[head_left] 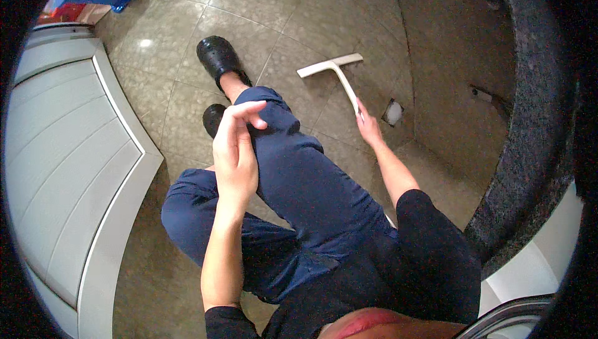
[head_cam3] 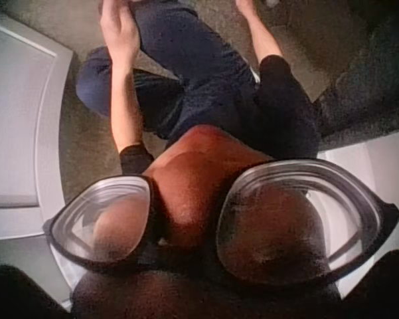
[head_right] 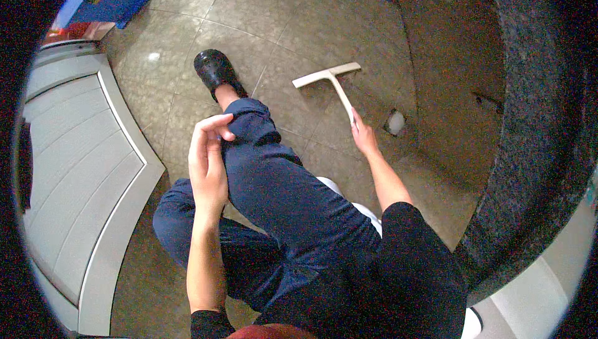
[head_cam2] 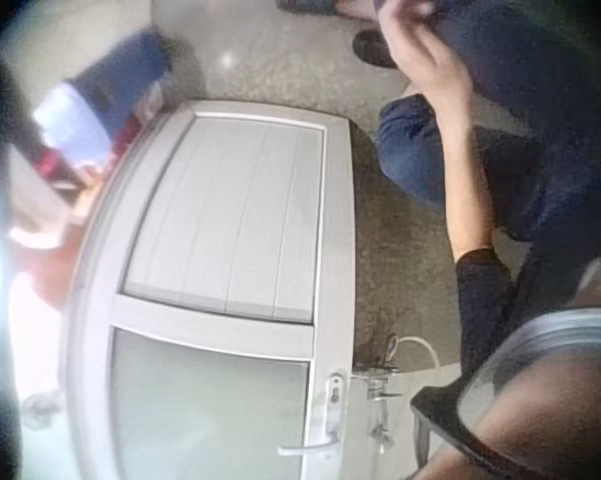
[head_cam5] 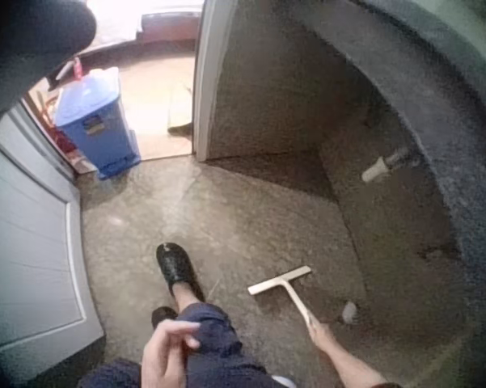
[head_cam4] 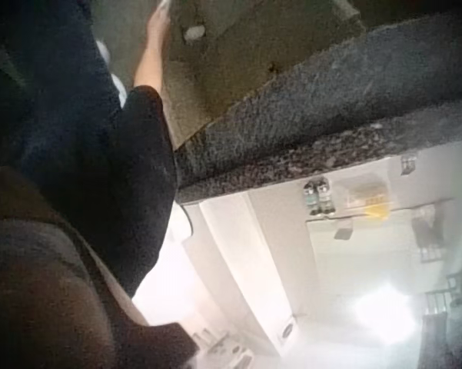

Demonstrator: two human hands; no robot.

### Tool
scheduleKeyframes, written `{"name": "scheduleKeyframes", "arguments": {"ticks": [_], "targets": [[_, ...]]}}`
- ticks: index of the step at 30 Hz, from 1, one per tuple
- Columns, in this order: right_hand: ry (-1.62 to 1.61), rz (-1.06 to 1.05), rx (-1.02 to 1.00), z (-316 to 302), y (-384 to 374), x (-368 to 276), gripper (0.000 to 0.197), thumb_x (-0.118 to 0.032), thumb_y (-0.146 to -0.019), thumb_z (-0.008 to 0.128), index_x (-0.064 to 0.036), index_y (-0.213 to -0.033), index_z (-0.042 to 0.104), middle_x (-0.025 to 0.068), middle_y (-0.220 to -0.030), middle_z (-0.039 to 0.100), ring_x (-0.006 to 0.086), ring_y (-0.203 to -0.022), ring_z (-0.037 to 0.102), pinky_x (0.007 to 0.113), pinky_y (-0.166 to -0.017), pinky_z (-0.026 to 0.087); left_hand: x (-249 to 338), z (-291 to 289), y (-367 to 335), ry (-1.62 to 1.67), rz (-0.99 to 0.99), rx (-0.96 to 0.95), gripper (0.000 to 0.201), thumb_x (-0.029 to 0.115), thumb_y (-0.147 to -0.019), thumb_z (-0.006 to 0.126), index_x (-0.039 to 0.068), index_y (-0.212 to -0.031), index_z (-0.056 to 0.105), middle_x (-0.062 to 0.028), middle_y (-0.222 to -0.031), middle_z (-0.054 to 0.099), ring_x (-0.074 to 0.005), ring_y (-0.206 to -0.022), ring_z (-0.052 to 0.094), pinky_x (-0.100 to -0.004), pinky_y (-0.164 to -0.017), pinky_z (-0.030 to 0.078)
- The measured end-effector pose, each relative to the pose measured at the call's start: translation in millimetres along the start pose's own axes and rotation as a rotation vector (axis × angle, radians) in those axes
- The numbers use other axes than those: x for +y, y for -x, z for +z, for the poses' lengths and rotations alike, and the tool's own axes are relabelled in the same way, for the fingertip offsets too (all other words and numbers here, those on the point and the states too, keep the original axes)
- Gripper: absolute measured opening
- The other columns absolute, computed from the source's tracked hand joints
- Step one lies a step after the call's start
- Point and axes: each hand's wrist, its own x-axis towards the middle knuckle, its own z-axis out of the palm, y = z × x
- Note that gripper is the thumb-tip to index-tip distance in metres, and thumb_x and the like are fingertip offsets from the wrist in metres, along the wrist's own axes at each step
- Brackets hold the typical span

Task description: The person pours water from a plastic bottle onto the bathroom floor, then uses a handheld squeegee to push the water toward the drain. The person repeatedly moves the squeegee across the tiled floor to clear the water.

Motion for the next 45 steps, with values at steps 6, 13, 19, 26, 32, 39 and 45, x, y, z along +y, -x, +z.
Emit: {"name": "scheduleKeyframes", "arguments": {"ticks": [6, 13, 19, 26, 32, 39, 45], "targets": [[-0.710, 0.090, -0.059, -42.0, -135.6, -53.9, 0.043, -0.017, -0.090, 0.054, -0.0072, -0.129, 0.038, 0.0100, -0.102, 0.061, 0.0146, -0.072, 0.063, 0.027, -0.055, 0.051, 1.1, 8.2, -2.0, -0.031, -0.016, -0.013, 0.033, -0.012, -0.084, 0.034, 0.002, -0.107, 0.054, -0.0044, -0.086, 0.051, -0.0127, -0.083, 0.050, -0.0244, -0.083, 0.039], [-0.528, -0.015, -0.253, -97.3, -204.0, -165.9, 0.032, -0.030, -0.091, 0.051, -0.0084, -0.114, 0.045, 0.0019, -0.075, 0.057, 0.0098, -0.051, 0.049, 0.026, -0.043, 0.040, -3.0, 11.8, -1.0, 0.046, -0.019, 0.005, 0.027, -0.004, -0.091, 0.035, -0.001, -0.110, 0.053, -0.0046, -0.090, 0.050, -0.0127, -0.086, 0.050, -0.0252, -0.086, 0.038], [-0.248, -0.077, -0.197, -40.3, -137.1, -76.5, 0.035, -0.043, -0.092, 0.046, -0.0093, -0.097, 0.055, 0.0117, -0.074, 0.061, 0.0254, -0.067, 0.059, 0.040, -0.062, 0.046, -3.0, 13.3, 3.6, 0.045, -0.015, -0.004, 0.025, 0.006, -0.095, 0.034, -0.002, -0.111, 0.052, -0.0044, -0.090, 0.049, -0.0119, -0.087, 0.049, -0.0257, -0.087, 0.037], [0.373, -0.014, -0.508, -28.1, 11.7, -47.4, 0.041, -0.055, -0.086, 0.047, -0.0182, -0.101, 0.055, 0.0145, -0.082, 0.066, 0.0349, -0.079, 0.064, 0.048, -0.067, 0.050, -6.7, 6.0, 12.2, 0.084, -0.102, 0.087, 0.025, 0.008, -0.095, 0.036, -0.002, -0.113, 0.052, -0.0031, -0.091, 0.050, -0.0106, -0.087, 0.047, -0.0255, -0.087, 0.037], [0.630, -0.141, -0.612, -9.6, 21.0, 24.1, 0.044, -0.060, -0.076, 0.055, -0.0220, -0.094, 0.064, 0.0088, -0.081, 0.066, 0.0298, -0.077, 0.065, 0.045, -0.065, 0.051, -9.3, 8.2, 13.9, 0.159, -0.097, 0.092, 0.027, 0.014, -0.098, 0.036, -0.002, -0.114, 0.051, -0.0029, -0.092, 0.050, -0.0098, -0.089, 0.047, -0.0241, -0.088, 0.037], [1.024, 0.049, -0.512, -113.7, -22.5, 96.5, 0.037, -0.048, -0.073, 0.067, -0.0213, -0.098, 0.068, 0.0058, -0.091, 0.066, 0.0272, -0.090, 0.063, 0.042, -0.076, 0.050, -7.0, 7.9, 14.9, 0.106, -0.086, 0.104, 0.027, 0.014, -0.099, 0.035, -0.002, -0.113, 0.052, -0.0029, -0.091, 0.050, -0.0098, -0.087, 0.046, -0.0240, -0.087, 0.037], [0.849, 0.377, -0.230, -149.1, -28.8, 101.9, 0.046, -0.059, -0.077, 0.058, -0.0224, -0.105, 0.066, 0.0019, -0.099, 0.066, 0.0263, -0.092, 0.063, 0.043, -0.080, 0.049, -4.9, 10.4, 14.6, 0.122, -0.092, 0.095, 0.026, 0.013, -0.098, 0.035, -0.002, -0.112, 0.052, -0.0028, -0.091, 0.050, -0.0097, -0.087, 0.046, -0.0242, -0.086, 0.037]]}}
